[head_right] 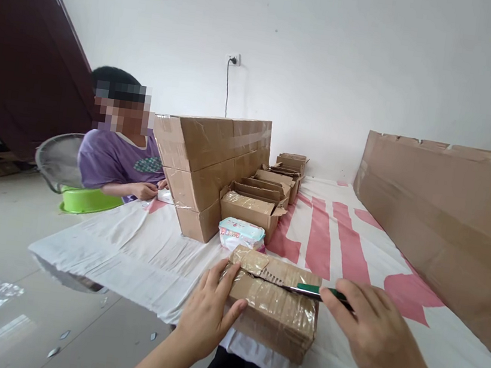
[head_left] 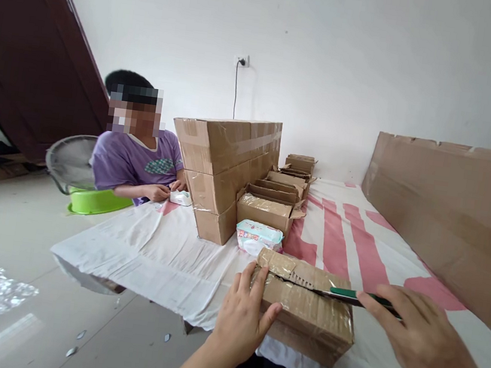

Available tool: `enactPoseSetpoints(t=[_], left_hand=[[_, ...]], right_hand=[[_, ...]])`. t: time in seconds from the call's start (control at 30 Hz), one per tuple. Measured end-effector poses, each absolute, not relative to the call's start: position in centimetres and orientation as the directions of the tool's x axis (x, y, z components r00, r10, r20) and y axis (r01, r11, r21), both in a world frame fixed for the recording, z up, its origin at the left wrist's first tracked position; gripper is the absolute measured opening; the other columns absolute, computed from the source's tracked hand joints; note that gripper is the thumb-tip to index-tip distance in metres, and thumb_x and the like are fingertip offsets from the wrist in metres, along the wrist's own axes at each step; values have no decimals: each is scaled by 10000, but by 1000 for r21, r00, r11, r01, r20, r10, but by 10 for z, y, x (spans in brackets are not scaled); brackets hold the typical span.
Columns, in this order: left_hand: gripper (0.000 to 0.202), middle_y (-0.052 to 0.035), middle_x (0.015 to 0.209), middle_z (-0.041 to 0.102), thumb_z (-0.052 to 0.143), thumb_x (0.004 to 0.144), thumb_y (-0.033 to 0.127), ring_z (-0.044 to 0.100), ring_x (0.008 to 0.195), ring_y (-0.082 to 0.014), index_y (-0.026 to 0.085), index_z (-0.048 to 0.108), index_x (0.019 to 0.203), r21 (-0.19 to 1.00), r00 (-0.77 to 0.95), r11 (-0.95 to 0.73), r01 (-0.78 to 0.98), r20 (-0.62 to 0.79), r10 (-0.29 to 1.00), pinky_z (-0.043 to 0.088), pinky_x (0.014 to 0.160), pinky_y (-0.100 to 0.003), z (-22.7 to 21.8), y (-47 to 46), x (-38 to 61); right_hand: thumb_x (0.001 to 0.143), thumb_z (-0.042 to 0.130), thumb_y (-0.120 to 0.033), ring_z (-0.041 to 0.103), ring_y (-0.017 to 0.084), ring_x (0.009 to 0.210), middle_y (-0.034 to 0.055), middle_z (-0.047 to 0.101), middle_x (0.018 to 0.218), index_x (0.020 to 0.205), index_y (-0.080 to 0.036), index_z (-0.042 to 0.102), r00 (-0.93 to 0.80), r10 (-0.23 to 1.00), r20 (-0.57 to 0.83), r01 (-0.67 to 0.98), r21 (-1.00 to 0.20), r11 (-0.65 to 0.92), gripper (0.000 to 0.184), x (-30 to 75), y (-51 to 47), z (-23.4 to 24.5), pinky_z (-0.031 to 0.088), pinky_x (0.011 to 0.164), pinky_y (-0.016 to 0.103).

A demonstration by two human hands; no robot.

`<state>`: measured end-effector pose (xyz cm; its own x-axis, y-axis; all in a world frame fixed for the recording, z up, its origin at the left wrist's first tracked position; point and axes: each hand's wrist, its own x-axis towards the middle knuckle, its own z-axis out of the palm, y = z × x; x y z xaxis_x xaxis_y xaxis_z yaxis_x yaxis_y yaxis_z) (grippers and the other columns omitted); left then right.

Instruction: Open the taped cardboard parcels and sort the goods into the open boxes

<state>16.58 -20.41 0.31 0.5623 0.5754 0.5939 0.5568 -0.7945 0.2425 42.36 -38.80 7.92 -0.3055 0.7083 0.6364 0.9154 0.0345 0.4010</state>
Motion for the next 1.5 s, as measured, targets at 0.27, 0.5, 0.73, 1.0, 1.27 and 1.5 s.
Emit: enactPoseSetpoints(t=[0.27, 0.5, 0.73, 1.0, 1.27, 1.5], left_hand=[[749, -205, 1436, 439, 465, 949, 451, 453, 1295, -365, 193, 102, 1552, 264, 541, -803, 534, 624, 565, 450, 993, -534, 0, -205, 167], [756, -195, 1469, 424, 462, 954, 452, 435, 1337, -362, 220, 68, 1556, 255, 551, -813, 524, 626, 552, 429, 1025, -540, -6, -202, 165], [720, -178, 1591, 217, 442, 972, 402, 279, 1448, -350, 265, 33, 1550, 470, 505, -745, 473, 548, 667, 384, 1081, -573, -7, -205, 161], [614, -141, 1375, 522, 517, 942, 392, 497, 1296, -281, 255, 260, 1483, 815, 330, -559, 150, 492, 806, 389, 1087, -522, -7, -199, 149], [528, -74, 1074, 634, 623, 865, 465, 622, 1044, -233, 224, 483, 1314, 865, 284, -502, -24, 487, 826, 488, 933, -381, -8, -186, 153], [321, -72, 960, 661, 582, 882, 471, 622, 945, -239, 185, 601, 1027, 861, 332, -508, -29, 488, 807, 494, 843, -359, -1, -181, 159]], right_hand=[[938, 482, -396, 617, 267, 969, 86, 620, 1090, 1182, -239, 597, 104, 607, 788, 977, 32, -209, 312, 467, -418, 43, 473, 848, 412], [889, 463, -434, 632, 286, 984, 102, 639, 1058, 1140, -202, 572, 484, 596, 641, 874, -335, -351, 359, 473, -408, -62, 511, 852, 438], [866, 506, -420, 674, 301, 859, 95, 726, 952, 1056, -183, 652, 484, 626, 612, 874, -294, -387, 337, 468, -403, -112, 546, 768, 474], [895, 514, -407, 673, 294, 857, 85, 730, 963, 1048, -187, 651, 448, 637, 627, 889, -239, -390, 301, 460, -403, -111, 554, 736, 452], [893, 511, -421, 670, 303, 879, 90, 726, 971, 1045, -190, 653, 474, 632, 613, 876, -257, -408, 311, 460, -402, -114, 544, 724, 449], [902, 494, -486, 663, 321, 867, 116, 716, 944, 1010, -177, 644, 455, 525, 720, 885, -301, -354, 360, 452, -400, -94, 540, 766, 502]])
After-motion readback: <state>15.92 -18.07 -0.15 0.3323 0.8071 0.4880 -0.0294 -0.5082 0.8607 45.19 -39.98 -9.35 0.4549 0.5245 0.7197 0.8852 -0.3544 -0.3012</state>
